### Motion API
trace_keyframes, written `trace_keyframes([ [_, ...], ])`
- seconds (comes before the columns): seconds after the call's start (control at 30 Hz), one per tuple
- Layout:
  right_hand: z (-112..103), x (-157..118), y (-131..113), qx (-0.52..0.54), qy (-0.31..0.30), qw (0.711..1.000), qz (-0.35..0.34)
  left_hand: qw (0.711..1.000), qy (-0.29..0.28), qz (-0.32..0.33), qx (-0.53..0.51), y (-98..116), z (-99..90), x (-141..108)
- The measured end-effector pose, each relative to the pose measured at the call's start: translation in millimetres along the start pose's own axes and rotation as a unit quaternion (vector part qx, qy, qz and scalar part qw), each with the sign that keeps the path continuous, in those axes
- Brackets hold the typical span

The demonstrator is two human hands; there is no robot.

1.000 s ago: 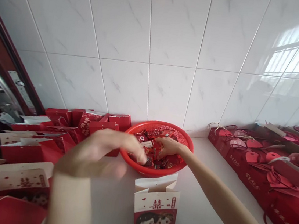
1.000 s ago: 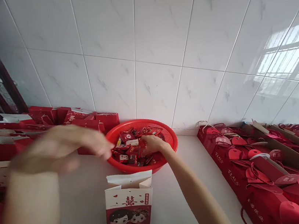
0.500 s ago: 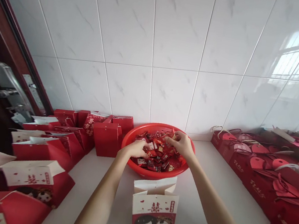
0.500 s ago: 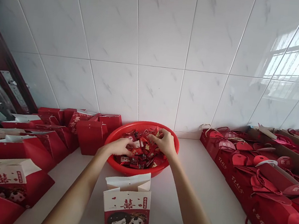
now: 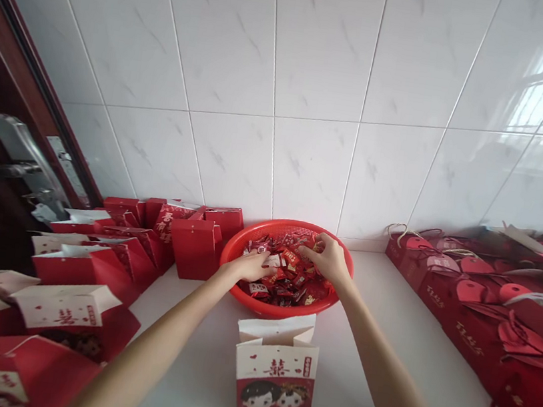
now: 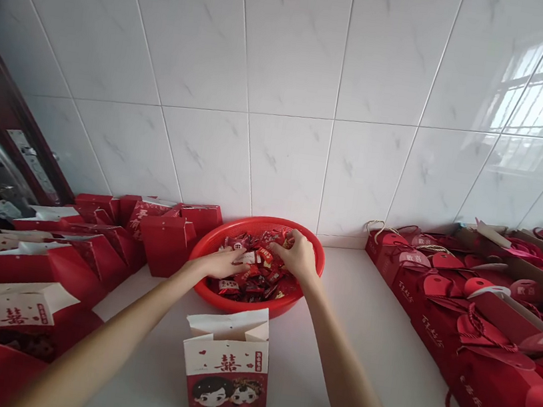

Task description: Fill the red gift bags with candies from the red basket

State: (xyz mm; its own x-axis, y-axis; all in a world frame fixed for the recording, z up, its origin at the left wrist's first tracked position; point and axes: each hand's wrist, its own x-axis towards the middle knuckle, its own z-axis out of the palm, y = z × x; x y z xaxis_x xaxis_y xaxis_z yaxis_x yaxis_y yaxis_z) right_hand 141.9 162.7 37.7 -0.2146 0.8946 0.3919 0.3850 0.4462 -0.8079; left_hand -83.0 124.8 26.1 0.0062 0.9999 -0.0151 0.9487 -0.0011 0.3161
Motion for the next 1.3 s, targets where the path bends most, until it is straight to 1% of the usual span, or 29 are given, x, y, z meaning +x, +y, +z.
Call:
trace_keyframes([
  [0.1,-0.3,-0.5,0.5,0.001,-0.004,1.000,0.005,1.000,-0.022,-0.020,0.009,2.9,-1.8,1.1],
  [0.23,-0.5,0.0,1.5,0.002,-0.017,1.000,0.010,1.000,-0.008,-0.009,-0.017,7.9,-5.8,-0.2],
  [0.43,-0.7,1.3,0.5,0.003,0.003,1.000,-0.010,0.995,0.035,0.041,-0.081,12.7,-8.9,-3.3],
  [0.53,-1.6,1.0,-1.0,-0.005,0.001,1.000,-0.003,0.986,0.082,0.071,-0.127,11.0,-8.7,-2.2],
  [0.63,-1.8,0.6,-1.7,-0.016,-0.022,0.999,0.017,0.970,0.124,0.090,-0.191,7.3,-7.2,0.0],
  [0.73,-0.8,1.1,-1.0,-0.039,-0.065,0.997,0.018,0.959,0.127,0.094,-0.234,5.0,-5.8,0.9],
  [0.8,0.1,1.9,0.0,-0.062,-0.087,0.994,0.009,0.958,0.124,0.097,-0.242,4.7,-5.5,0.5],
  [0.87,0.9,2.9,1.5,-0.082,-0.096,0.992,0.007,0.954,0.128,0.103,-0.250,4.9,-6.1,-0.5],
  [1.03,2.2,4.6,5.6,-0.105,-0.112,0.988,-0.003,0.939,0.188,0.118,-0.264,6.2,-9.9,-4.6],
  [1.1,2.4,4.6,5.9,-0.094,-0.136,0.986,-0.013,0.938,0.201,0.113,-0.259,7.9,-11.4,-6.7],
  [1.17,2.3,4.3,4.7,-0.061,-0.149,0.986,-0.031,0.939,0.198,0.116,-0.257,10.5,-12.4,-8.8],
  [1.23,1.8,3.8,2.4,-0.011,-0.152,0.986,-0.064,0.940,0.187,0.130,-0.252,13.4,-12.8,-10.3],
  [1.3,0.9,3.2,0.2,0.041,-0.176,0.978,-0.102,0.942,0.177,0.147,-0.244,16.1,-12.5,-11.4],
])
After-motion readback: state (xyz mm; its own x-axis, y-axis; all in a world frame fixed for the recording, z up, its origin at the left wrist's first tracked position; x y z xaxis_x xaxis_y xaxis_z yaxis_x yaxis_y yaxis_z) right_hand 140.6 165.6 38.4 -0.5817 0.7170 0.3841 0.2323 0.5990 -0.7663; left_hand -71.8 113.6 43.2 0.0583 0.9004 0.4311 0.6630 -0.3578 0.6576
